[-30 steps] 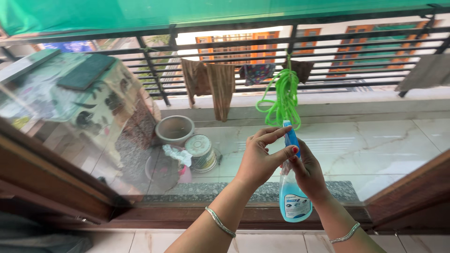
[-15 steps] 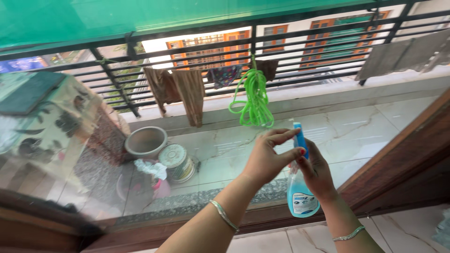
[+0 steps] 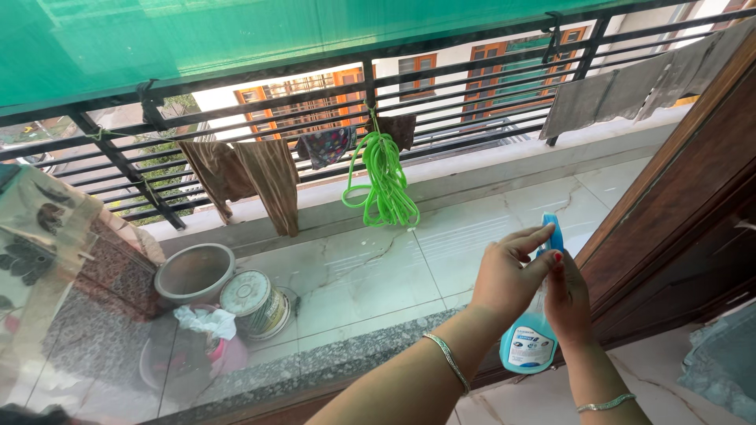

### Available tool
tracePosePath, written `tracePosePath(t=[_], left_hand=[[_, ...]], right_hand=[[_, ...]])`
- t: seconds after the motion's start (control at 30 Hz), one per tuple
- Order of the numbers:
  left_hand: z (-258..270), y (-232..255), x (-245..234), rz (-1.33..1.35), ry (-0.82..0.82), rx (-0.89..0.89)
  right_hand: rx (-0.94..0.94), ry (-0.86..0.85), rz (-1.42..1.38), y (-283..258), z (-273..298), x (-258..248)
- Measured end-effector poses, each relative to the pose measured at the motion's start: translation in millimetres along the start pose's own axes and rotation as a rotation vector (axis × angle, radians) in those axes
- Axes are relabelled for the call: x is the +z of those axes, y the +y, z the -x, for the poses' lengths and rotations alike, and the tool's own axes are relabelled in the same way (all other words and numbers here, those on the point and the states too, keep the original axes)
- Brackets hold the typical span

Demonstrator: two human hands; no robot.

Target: The person sprays a cleaning solution onto a cloth and wipes down a glass window pane and the window frame by hand.

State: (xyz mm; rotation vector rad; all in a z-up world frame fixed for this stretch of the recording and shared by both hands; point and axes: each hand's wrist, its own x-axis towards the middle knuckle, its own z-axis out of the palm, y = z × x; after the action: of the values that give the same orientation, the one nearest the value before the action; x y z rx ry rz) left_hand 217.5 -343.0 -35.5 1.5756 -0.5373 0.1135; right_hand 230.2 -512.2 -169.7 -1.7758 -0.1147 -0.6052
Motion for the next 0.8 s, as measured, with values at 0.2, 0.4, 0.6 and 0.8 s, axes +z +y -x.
tracePosePath(t=[0.2, 0.4, 0.6, 0.8], left_hand=[[-13, 1, 5, 0.095, -0.042, -0.377], [5, -15, -22, 0.254, -0.001, -0.265], [35, -5, -101, 0.136, 0.109, -0.122], [90, 30, -180, 0.122, 0.271, -0.141]], right_hand=[[-0.012, -0.034, -0.038, -25, 0, 3], [0.001, -0.118, -0.043, -31, -4, 26], [-0.194, -0.237, -0.121, -69, 0, 97], [-0.18, -0.413, -0.245, -114, 25, 179]])
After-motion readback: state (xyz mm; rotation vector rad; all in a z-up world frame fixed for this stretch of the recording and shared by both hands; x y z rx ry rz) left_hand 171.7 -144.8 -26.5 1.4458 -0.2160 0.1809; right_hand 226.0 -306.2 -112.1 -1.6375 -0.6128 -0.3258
